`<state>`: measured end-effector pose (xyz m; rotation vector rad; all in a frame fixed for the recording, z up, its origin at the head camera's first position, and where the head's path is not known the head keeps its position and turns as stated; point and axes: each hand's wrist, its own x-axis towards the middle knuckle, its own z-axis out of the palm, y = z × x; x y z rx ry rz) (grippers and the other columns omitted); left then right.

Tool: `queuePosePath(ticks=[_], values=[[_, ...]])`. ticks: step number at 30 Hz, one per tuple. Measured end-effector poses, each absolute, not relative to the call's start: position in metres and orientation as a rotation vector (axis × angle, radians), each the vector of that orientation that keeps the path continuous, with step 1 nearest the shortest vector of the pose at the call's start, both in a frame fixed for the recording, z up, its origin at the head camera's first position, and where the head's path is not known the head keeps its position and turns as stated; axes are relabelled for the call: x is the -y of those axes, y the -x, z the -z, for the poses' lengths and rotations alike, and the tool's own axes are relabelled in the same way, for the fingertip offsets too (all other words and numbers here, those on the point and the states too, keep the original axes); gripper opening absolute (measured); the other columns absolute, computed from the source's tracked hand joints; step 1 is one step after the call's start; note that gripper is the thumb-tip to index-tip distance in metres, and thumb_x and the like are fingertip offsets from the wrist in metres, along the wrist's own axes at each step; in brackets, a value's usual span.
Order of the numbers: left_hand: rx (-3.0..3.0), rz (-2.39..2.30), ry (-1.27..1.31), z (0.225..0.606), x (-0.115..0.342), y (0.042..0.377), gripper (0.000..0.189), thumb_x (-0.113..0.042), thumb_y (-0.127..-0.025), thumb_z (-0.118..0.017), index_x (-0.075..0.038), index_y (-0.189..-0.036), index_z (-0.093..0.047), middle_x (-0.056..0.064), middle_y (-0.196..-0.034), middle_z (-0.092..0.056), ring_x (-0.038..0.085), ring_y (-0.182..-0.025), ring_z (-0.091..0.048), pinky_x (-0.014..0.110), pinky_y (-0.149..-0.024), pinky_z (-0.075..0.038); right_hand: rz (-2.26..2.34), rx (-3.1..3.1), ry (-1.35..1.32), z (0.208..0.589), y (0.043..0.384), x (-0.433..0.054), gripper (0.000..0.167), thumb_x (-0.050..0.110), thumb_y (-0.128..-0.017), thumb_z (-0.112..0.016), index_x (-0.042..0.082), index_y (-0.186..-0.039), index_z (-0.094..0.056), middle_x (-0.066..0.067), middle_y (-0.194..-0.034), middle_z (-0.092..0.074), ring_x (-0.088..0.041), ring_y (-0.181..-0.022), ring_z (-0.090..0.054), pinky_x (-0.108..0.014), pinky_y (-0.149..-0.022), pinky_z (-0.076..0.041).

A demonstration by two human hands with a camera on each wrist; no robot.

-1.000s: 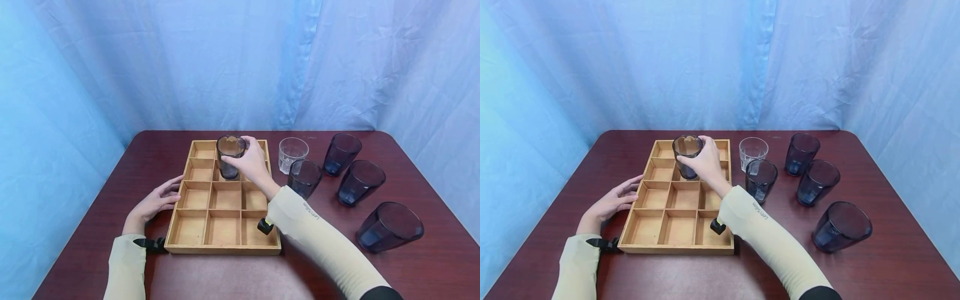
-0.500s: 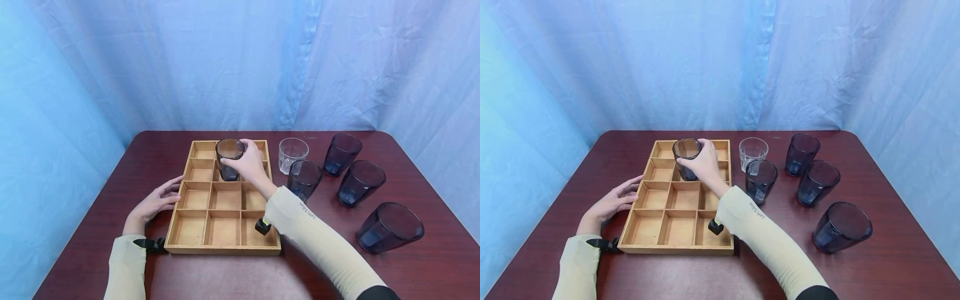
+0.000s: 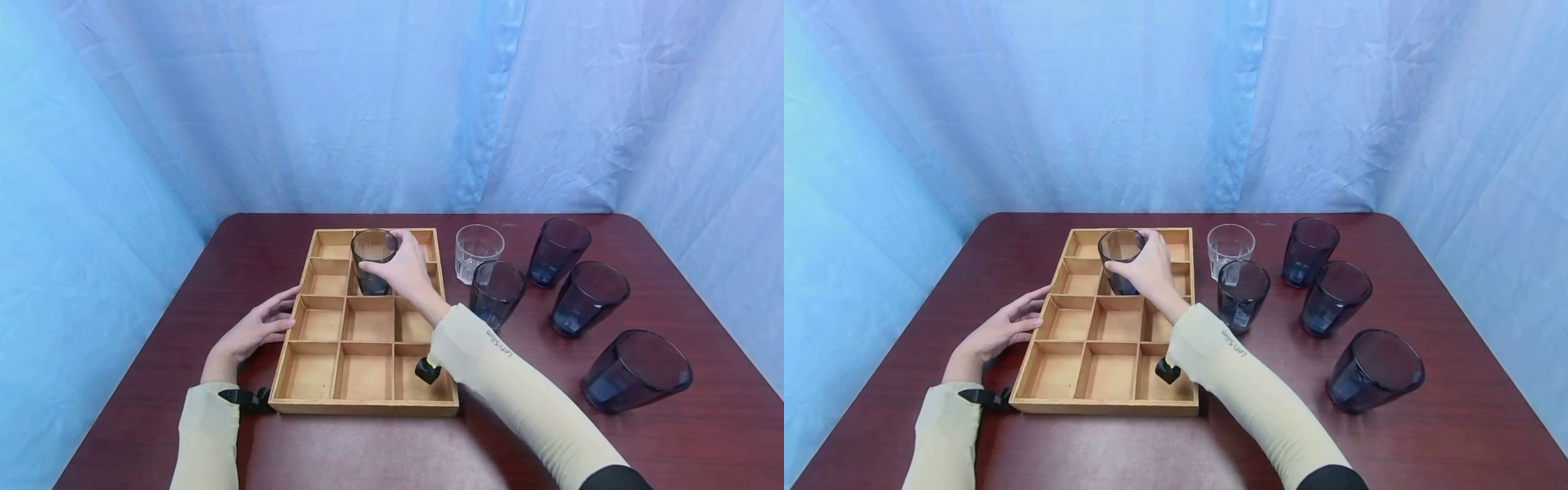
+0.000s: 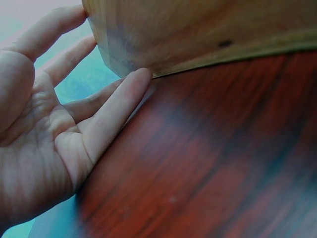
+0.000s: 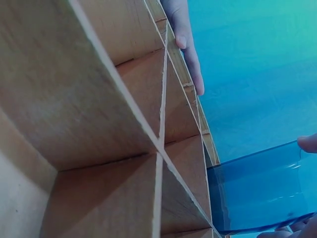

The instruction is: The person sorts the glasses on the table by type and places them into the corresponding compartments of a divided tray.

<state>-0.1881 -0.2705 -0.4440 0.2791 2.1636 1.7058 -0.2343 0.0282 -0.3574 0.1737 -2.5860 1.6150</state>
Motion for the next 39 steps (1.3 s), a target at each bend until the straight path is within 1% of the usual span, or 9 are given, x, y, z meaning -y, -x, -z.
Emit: queuePosePath(ticks=[7, 15, 22, 27, 33, 39], values=[[-2.162, -1.702, -0.272, 0.445, 0.268, 0.188, 0.070, -0.017, -0.097, -0.059, -0.020, -0.156, -0.021, 0.024, -0.155, -0.025, 0.042, -0.130, -0.043, 0.033, -0.088, -0.055, -1.583, 2.638, -0.132, 0.359, 0.234, -0.027, 0.082, 0.031, -0.071, -0.085, 0.003, -0.137, -0.045, -0.013, -0.132, -0.053, -0.029, -0.124, -0.050, -0.042, -0.105, -0.042], [-2.161, -1.704, -0.268, 0.445, 0.269, 0.188, 0.070, -0.016, -0.097, -0.059, -0.020, -0.156, -0.021, 0.024, -0.155, -0.025, 0.041, -0.129, -0.044, 0.032, -0.087, -0.055, -1.554, 2.659, -0.135, 0.358, 0.234, -0.025, 0.082, 0.030, -0.070, -0.086, 0.001, -0.136, -0.045, -0.015, -0.131, -0.054, -0.030, -0.122, -0.051, -0.041, -0.105, -0.042], [-2.167, -1.702, -0.268, 0.444, 0.270, 0.188, 0.071, -0.018, -0.097, -0.059, -0.020, -0.156, -0.020, 0.024, -0.155, -0.025, 0.040, -0.129, -0.044, 0.033, -0.088, -0.055, -1.544, 2.678, -0.242, 0.360, 0.233, -0.026, 0.078, 0.029, -0.073, -0.084, 0.002, -0.134, -0.045, -0.013, -0.131, -0.051, -0.028, -0.122, -0.049, -0.041, -0.105, -0.040], [-2.179, -1.694, -0.270, 0.444, 0.271, 0.187, 0.071, -0.018, -0.097, -0.059, -0.020, -0.156, -0.020, 0.025, -0.155, -0.025, 0.040, -0.129, -0.044, 0.033, -0.089, -0.055, -1.532, 2.700, -0.299, 0.363, 0.233, -0.027, 0.078, 0.030, -0.077, -0.082, 0.002, -0.137, -0.041, -0.015, -0.134, -0.047, -0.029, -0.124, -0.047, -0.042, -0.107, -0.039], [-2.170, -1.699, -0.277, 0.444, 0.270, 0.188, 0.071, -0.019, -0.097, -0.059, -0.021, -0.156, -0.021, 0.024, -0.155, -0.025, 0.040, -0.130, -0.043, 0.034, -0.089, -0.054, -1.450, 2.756, -0.314, 0.361, 0.232, -0.030, 0.085, 0.035, -0.078, -0.081, 0.002, -0.143, -0.036, -0.016, -0.138, -0.044, -0.031, -0.126, -0.046, -0.045, -0.107, -0.039], [-2.177, -1.689, -0.267, 0.443, 0.270, 0.188, 0.071, -0.019, -0.097, -0.059, -0.021, -0.156, -0.020, 0.024, -0.155, -0.025, 0.041, -0.130, -0.043, 0.035, -0.090, -0.055, -1.492, 2.745, -0.311, 0.357, 0.227, -0.037, 0.088, 0.033, -0.080, -0.079, 0.002, -0.147, -0.031, -0.016, -0.146, -0.040, -0.029, -0.136, -0.040, -0.043, -0.113, -0.034]])
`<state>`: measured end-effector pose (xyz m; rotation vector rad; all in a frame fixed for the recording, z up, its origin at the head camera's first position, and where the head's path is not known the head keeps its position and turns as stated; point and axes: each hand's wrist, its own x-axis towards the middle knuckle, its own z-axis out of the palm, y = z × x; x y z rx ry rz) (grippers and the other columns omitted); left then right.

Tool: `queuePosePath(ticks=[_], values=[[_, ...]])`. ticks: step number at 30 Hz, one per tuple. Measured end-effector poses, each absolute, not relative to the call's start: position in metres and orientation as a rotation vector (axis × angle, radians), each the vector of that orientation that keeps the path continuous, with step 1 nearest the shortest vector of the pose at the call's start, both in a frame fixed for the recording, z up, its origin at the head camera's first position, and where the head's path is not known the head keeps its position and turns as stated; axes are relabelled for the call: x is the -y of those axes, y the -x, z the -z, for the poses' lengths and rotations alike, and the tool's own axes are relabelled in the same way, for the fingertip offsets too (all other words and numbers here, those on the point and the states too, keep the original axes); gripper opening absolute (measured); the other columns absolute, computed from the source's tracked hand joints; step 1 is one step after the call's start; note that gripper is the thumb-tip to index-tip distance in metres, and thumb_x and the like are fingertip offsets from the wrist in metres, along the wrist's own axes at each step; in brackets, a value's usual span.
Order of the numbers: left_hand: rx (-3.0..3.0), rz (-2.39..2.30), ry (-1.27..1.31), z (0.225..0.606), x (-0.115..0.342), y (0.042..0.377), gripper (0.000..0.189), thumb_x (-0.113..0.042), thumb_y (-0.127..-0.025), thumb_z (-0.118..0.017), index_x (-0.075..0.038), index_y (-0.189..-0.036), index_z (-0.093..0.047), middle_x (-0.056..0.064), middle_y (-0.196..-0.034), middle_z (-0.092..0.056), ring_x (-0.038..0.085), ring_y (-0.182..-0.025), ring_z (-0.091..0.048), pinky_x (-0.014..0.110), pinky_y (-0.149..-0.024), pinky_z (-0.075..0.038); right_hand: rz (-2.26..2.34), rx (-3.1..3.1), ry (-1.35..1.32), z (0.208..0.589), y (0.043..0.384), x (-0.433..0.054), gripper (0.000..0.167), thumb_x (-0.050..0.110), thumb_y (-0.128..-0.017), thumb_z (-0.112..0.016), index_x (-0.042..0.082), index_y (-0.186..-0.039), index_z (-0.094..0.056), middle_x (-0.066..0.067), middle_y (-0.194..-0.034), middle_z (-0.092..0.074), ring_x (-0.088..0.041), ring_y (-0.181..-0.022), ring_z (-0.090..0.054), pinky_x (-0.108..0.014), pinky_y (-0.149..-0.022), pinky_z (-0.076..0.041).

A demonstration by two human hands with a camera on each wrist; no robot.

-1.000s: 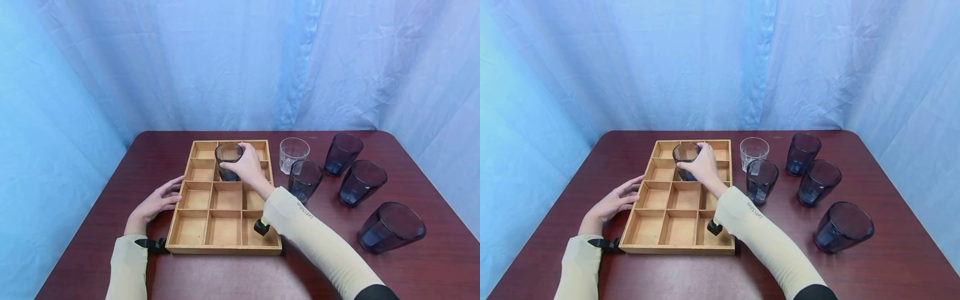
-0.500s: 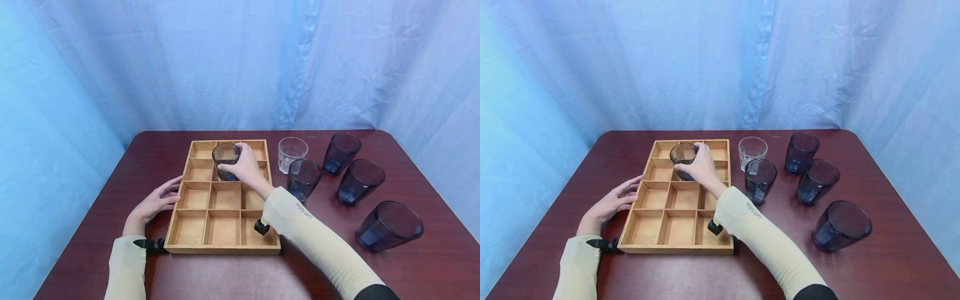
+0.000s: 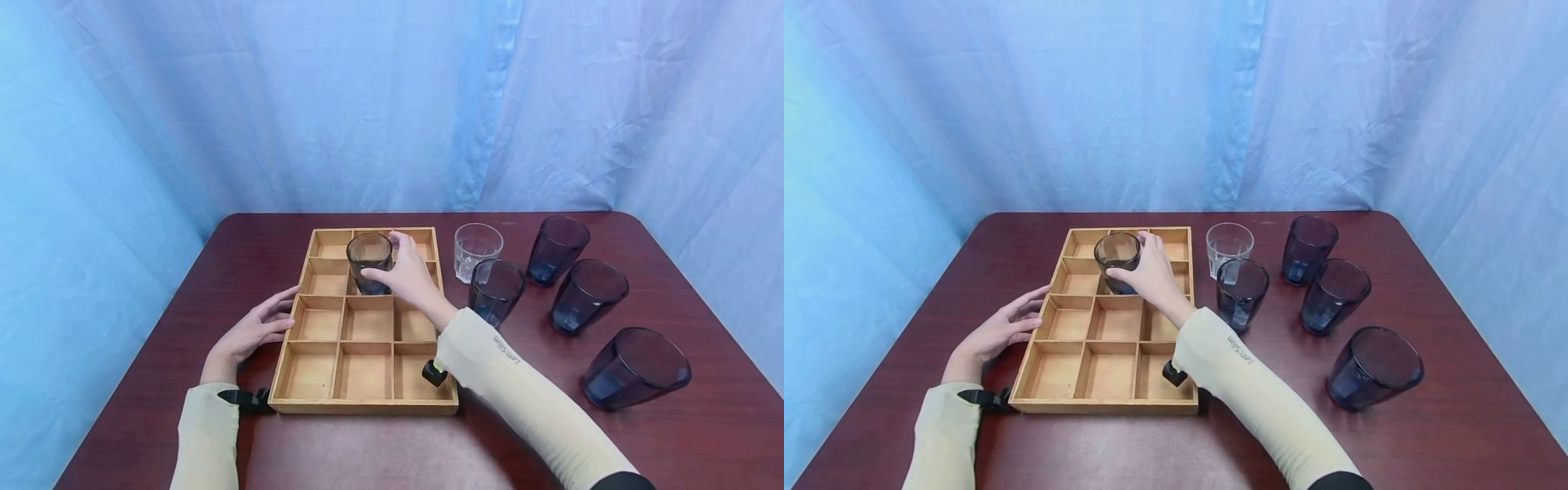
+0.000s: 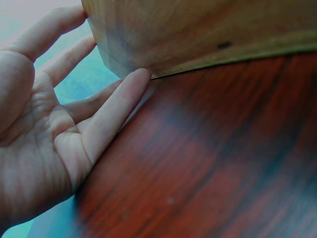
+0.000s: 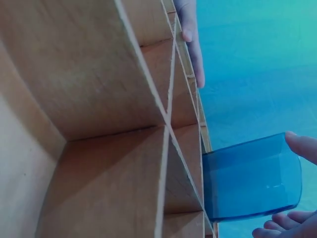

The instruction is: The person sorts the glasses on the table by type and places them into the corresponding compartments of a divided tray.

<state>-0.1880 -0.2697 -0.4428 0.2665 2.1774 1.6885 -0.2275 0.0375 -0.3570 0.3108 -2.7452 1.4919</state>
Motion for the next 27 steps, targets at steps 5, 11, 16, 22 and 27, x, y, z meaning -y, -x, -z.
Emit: queuePosePath(ticks=[5, 11, 16, 22, 27], values=[[-2.187, -1.682, -0.265, 0.443, 0.270, 0.188, 0.071, -0.018, -0.096, -0.059, -0.020, -0.156, -0.021, 0.024, -0.155, -0.025, 0.041, -0.129, -0.044, 0.036, -0.090, -0.055, -1.515, 2.726, -0.289, 0.354, 0.223, -0.044, 0.085, 0.032, -0.081, -0.079, 0.003, -0.146, -0.033, -0.014, -0.146, -0.042, -0.028, -0.137, -0.039, -0.043, -0.113, -0.034], [-2.186, -1.683, -0.267, 0.443, 0.269, 0.189, 0.071, -0.017, -0.097, -0.059, -0.020, -0.156, -0.021, 0.024, -0.155, -0.025, 0.041, -0.129, -0.044, 0.034, -0.089, -0.055, -1.583, 2.688, -0.293, 0.354, 0.217, -0.052, 0.083, 0.028, -0.081, -0.079, 0.001, -0.145, -0.034, -0.015, -0.146, -0.044, -0.028, -0.137, -0.040, -0.043, -0.113, -0.035], [-2.193, -1.677, -0.255, 0.442, 0.269, 0.189, 0.071, -0.018, -0.096, -0.059, -0.020, -0.156, -0.021, 0.024, -0.155, -0.026, 0.041, -0.129, -0.044, 0.036, -0.090, -0.055, -1.635, 2.673, -0.325, 0.354, 0.209, -0.060, 0.082, 0.026, -0.081, -0.079, 0.000, -0.145, -0.034, -0.015, -0.145, -0.044, -0.028, -0.137, -0.040, -0.044, -0.113, -0.035], [-2.199, -1.676, -0.243, 0.443, 0.270, 0.189, 0.071, -0.018, -0.096, -0.060, -0.020, -0.156, -0.021, 0.024, -0.154, -0.026, 0.040, -0.128, -0.045, 0.036, -0.090, -0.055, -1.686, 2.663, -0.361, 0.353, 0.200, -0.069, 0.079, 0.024, -0.083, -0.077, 0.003, -0.146, -0.034, -0.014, -0.147, -0.044, -0.028, -0.138, -0.039, -0.045, -0.114, -0.034], [-2.198, -1.676, -0.247, 0.442, 0.270, 0.189, 0.071, -0.018, -0.096, -0.060, -0.020, -0.156, -0.021, 0.024, -0.155, -0.026, 0.041, -0.128, -0.045, 0.035, -0.090, -0.055, -1.700, 2.635, -0.396, 0.351, 0.192, -0.073, 0.076, 0.023, -0.082, -0.078, 0.005, -0.143, -0.038, -0.015, -0.146, -0.046, -0.027, -0.137, -0.041, -0.046, -0.113, -0.034]])
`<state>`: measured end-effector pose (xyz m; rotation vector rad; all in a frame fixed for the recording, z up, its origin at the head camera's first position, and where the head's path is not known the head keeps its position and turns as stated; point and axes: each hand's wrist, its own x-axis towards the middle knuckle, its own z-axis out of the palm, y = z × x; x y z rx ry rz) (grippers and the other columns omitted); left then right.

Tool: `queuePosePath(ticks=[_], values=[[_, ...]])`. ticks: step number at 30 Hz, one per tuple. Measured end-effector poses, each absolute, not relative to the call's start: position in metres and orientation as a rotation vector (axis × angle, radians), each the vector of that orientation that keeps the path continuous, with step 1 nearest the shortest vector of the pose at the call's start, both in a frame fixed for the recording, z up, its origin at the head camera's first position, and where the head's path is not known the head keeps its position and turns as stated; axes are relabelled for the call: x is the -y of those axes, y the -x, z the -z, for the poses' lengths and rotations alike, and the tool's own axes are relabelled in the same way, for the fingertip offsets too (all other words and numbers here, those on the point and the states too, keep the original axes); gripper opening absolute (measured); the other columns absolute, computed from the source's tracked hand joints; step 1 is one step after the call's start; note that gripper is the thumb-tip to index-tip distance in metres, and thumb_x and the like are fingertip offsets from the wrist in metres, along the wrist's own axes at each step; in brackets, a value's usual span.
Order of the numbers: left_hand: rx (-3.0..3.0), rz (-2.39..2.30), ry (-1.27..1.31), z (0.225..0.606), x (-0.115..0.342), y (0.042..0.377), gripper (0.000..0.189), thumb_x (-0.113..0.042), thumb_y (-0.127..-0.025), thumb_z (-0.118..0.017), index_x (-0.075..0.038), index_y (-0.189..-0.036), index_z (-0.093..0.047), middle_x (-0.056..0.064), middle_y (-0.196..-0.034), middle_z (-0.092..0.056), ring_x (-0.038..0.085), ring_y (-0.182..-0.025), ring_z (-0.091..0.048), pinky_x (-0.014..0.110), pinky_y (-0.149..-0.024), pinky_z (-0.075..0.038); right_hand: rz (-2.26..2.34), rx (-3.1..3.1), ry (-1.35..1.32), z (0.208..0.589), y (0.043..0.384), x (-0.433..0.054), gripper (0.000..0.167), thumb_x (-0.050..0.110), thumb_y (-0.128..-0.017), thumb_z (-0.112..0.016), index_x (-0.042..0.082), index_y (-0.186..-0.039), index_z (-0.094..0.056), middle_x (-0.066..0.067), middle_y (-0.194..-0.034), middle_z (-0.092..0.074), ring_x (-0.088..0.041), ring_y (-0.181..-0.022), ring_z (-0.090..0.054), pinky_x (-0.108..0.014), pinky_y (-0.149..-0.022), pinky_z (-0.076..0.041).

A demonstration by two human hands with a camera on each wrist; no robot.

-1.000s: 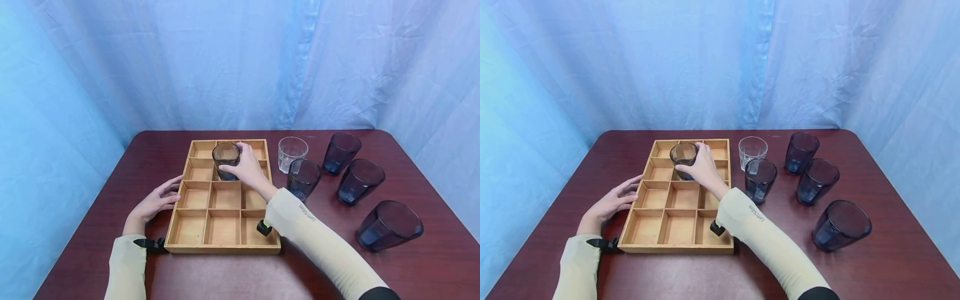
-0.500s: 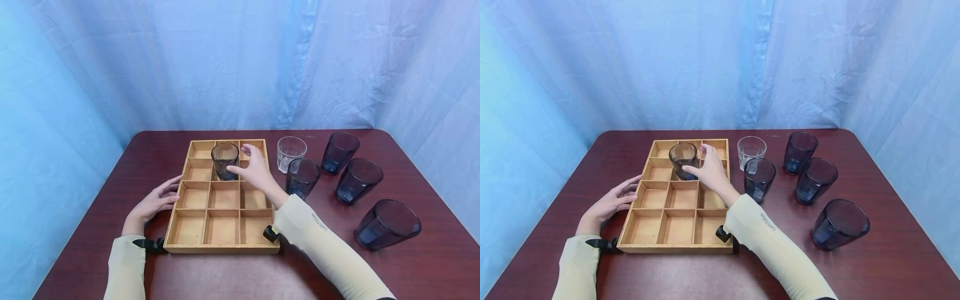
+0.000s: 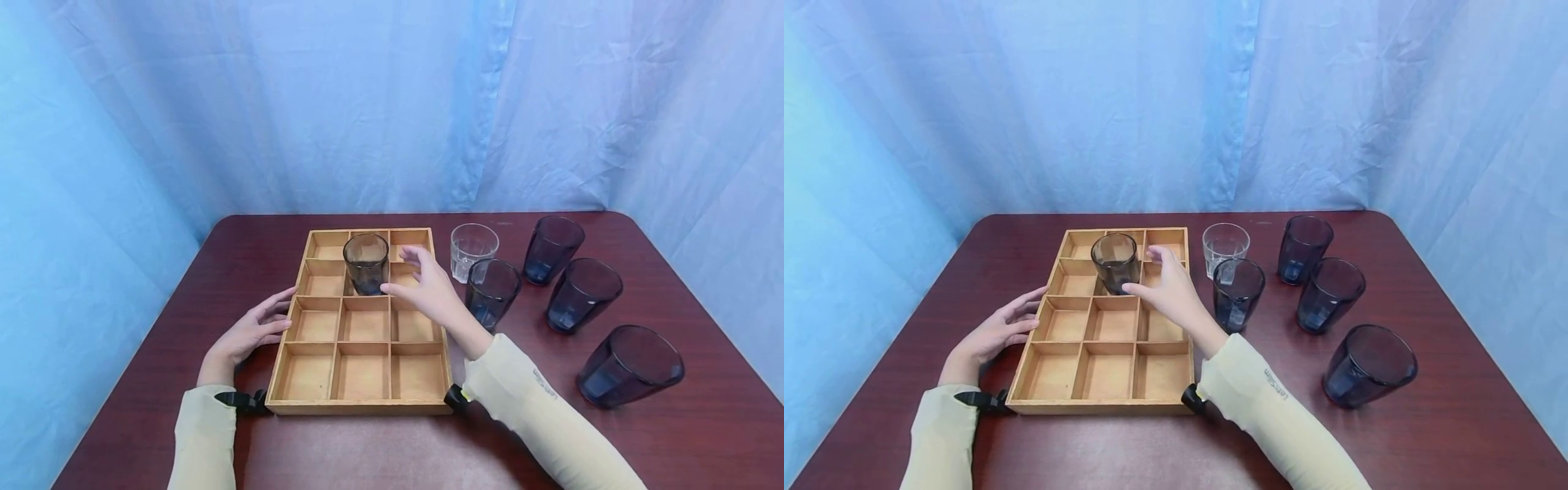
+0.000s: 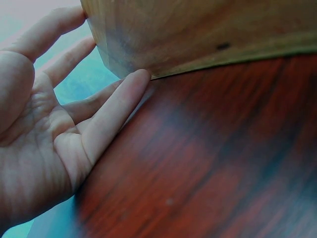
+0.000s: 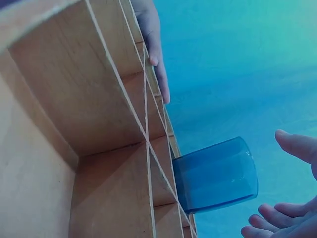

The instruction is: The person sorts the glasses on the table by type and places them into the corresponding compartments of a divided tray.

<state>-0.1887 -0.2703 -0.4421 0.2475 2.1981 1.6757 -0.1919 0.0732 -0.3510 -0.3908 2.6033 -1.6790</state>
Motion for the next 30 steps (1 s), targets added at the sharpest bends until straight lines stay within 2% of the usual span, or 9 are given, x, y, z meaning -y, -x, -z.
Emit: queuePosePath(ticks=[6, 19, 30], values=[[-2.194, -1.681, -0.259, 0.442, 0.271, 0.189, 0.070, -0.017, -0.097, -0.059, -0.019, -0.156, -0.021, 0.025, -0.154, -0.026, 0.041, -0.128, -0.044, 0.034, -0.089, -0.055, 1.654, -2.612, 0.413, 0.345, 0.182, -0.074, 0.076, 0.025, -0.082, -0.078, 0.007, -0.144, -0.038, -0.012, -0.145, -0.048, -0.026, -0.136, -0.043, -0.042, -0.113, -0.035], [-2.185, -1.686, -0.257, 0.443, 0.269, 0.188, 0.071, -0.017, -0.096, -0.060, -0.019, -0.156, -0.021, 0.025, -0.154, -0.026, 0.041, -0.129, -0.044, 0.034, -0.090, -0.055, 1.656, -2.630, 0.500, 0.328, 0.159, -0.080, 0.074, 0.024, -0.080, -0.080, 0.008, -0.142, -0.041, -0.011, -0.142, -0.050, -0.025, -0.135, -0.044, -0.046, -0.112, -0.036], [-2.194, -1.678, -0.257, 0.443, 0.271, 0.188, 0.071, -0.018, -0.096, -0.059, -0.020, -0.156, -0.021, 0.025, -0.154, -0.026, 0.040, -0.128, -0.045, 0.034, -0.089, -0.055, 1.647, -2.671, 0.514, 0.314, 0.146, -0.096, 0.075, 0.021, -0.080, -0.080, 0.007, -0.142, -0.040, -0.008, -0.141, -0.050, -0.022, -0.136, -0.043, -0.041, -0.113, -0.036]])
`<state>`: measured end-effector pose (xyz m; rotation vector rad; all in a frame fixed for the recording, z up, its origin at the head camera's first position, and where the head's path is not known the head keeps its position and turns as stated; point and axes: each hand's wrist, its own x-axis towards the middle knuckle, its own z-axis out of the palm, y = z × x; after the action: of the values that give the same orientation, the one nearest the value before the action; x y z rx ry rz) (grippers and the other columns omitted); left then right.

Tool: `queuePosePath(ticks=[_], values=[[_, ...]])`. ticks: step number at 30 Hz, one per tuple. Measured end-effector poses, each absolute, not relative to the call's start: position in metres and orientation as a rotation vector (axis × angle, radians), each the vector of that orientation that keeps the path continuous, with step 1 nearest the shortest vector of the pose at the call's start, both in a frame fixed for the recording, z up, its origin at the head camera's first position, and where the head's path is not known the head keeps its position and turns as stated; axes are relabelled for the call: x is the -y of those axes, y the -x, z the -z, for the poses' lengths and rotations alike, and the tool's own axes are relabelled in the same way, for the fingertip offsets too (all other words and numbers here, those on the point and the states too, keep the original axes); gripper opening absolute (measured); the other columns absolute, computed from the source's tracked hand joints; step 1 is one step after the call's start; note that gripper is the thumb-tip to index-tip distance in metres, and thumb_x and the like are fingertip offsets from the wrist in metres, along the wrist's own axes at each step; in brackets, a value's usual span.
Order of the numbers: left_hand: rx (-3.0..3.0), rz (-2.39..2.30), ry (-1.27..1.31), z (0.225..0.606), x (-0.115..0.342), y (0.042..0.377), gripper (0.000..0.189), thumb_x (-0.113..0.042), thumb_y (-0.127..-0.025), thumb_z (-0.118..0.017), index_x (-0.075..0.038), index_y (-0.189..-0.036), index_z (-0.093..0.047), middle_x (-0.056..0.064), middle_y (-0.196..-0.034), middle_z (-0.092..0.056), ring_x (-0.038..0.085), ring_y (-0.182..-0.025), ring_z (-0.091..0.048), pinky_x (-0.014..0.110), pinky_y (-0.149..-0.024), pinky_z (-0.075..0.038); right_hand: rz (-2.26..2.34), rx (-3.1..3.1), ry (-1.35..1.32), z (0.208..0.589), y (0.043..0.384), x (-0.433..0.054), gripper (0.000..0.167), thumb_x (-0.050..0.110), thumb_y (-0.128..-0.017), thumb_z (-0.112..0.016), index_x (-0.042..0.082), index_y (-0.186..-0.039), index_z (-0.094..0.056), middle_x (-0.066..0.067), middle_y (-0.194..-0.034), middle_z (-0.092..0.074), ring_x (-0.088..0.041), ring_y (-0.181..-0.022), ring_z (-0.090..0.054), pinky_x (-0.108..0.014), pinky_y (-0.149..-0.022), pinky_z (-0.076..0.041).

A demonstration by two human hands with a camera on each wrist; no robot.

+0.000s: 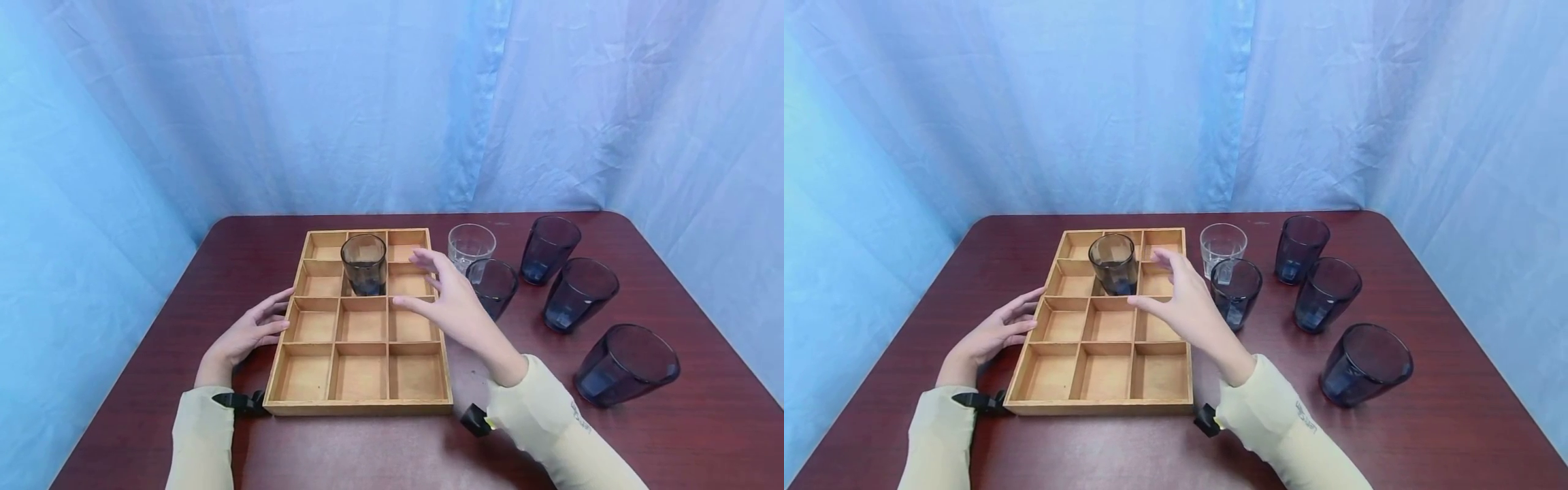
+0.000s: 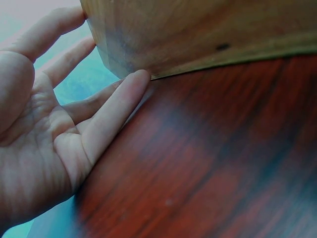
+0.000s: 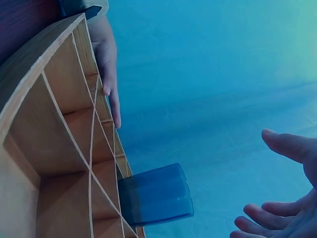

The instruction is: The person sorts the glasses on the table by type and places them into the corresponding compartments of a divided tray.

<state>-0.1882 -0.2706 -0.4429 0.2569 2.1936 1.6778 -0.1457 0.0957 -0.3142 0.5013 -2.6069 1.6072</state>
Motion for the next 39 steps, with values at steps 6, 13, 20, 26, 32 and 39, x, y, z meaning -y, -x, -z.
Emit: queuePosePath(ticks=[6, 13, 20, 26, 32, 39], values=[[-2.199, -1.677, -0.250, 0.443, 0.271, 0.188, 0.071, -0.018, -0.096, -0.060, -0.020, -0.156, -0.022, 0.025, -0.154, -0.027, 0.040, -0.129, -0.044, 0.036, -0.090, -0.054, -1.602, 2.592, -0.468, 0.314, 0.142, -0.108, 0.074, 0.018, -0.081, -0.079, 0.005, -0.142, -0.040, -0.011, -0.141, -0.051, -0.023, -0.136, -0.044, -0.041, -0.113, -0.037], [-2.199, -1.677, -0.255, 0.442, 0.271, 0.188, 0.071, -0.018, -0.096, -0.060, -0.020, -0.156, -0.022, 0.024, -0.154, -0.027, 0.041, -0.129, -0.044, 0.036, -0.091, -0.054, -1.579, 2.581, -0.436, 0.317, 0.140, -0.128, 0.074, 0.015, -0.081, -0.078, 0.005, -0.143, -0.039, -0.013, -0.139, -0.052, -0.025, -0.135, -0.045, -0.040, -0.111, -0.039], [-2.204, -1.675, -0.240, 0.438, 0.272, 0.185, 0.071, -0.018, -0.096, -0.060, -0.019, -0.156, -0.021, 0.025, -0.154, -0.026, 0.039, -0.128, -0.045, 0.034, -0.090, -0.054, -1.572, 2.577, -0.364, 0.316, 0.136, -0.148, 0.071, 0.012, -0.083, -0.076, 0.001, -0.142, -0.038, -0.017, -0.142, -0.047, -0.029, -0.136, -0.041, -0.043, -0.112, -0.037], [-2.208, -1.676, -0.254, 0.440, 0.272, 0.185, 0.070, -0.019, -0.097, -0.059, -0.021, -0.156, -0.022, 0.024, -0.154, -0.027, 0.029, -0.123, -0.050, 0.030, -0.088, -0.055, -1.519, 2.548, -0.310, 0.317, 0.136, -0.165, 0.069, 0.011, -0.084, -0.075, -0.001, -0.141, -0.038, -0.016, -0.142, -0.046, -0.029, -0.135, -0.043, -0.042, -0.110, -0.039], [-2.221, -1.672, -0.253, 0.441, 0.272, 0.186, 0.069, -0.020, -0.097, -0.060, -0.023, -0.155, -0.023, 0.023, -0.154, -0.029, 0.031, -0.123, -0.050, 0.031, -0.087, -0.055, -1.485, 2.516, -0.278, 0.322, 0.136, -0.177, 0.067, 0.008, -0.084, -0.075, -0.003, -0.139, -0.038, -0.018, -0.142, -0.045, -0.030, -0.134, -0.043, -0.042, -0.109, -0.038], [-2.205, -1.683, -0.256, 0.442, 0.273, 0.186, 0.069, -0.018, -0.097, -0.059, -0.021, -0.156, -0.022, 0.024, -0.154, -0.028, 0.039, -0.126, -0.046, 0.032, -0.088, -0.055, -1.492, 2.401, -0.222, 0.334, 0.140, -0.183, 0.064, 0.006, -0.084, -0.074, -0.003, -0.138, -0.042, -0.014, -0.140, -0.047, -0.027, -0.134, -0.043, -0.023, -0.108, -0.037]])
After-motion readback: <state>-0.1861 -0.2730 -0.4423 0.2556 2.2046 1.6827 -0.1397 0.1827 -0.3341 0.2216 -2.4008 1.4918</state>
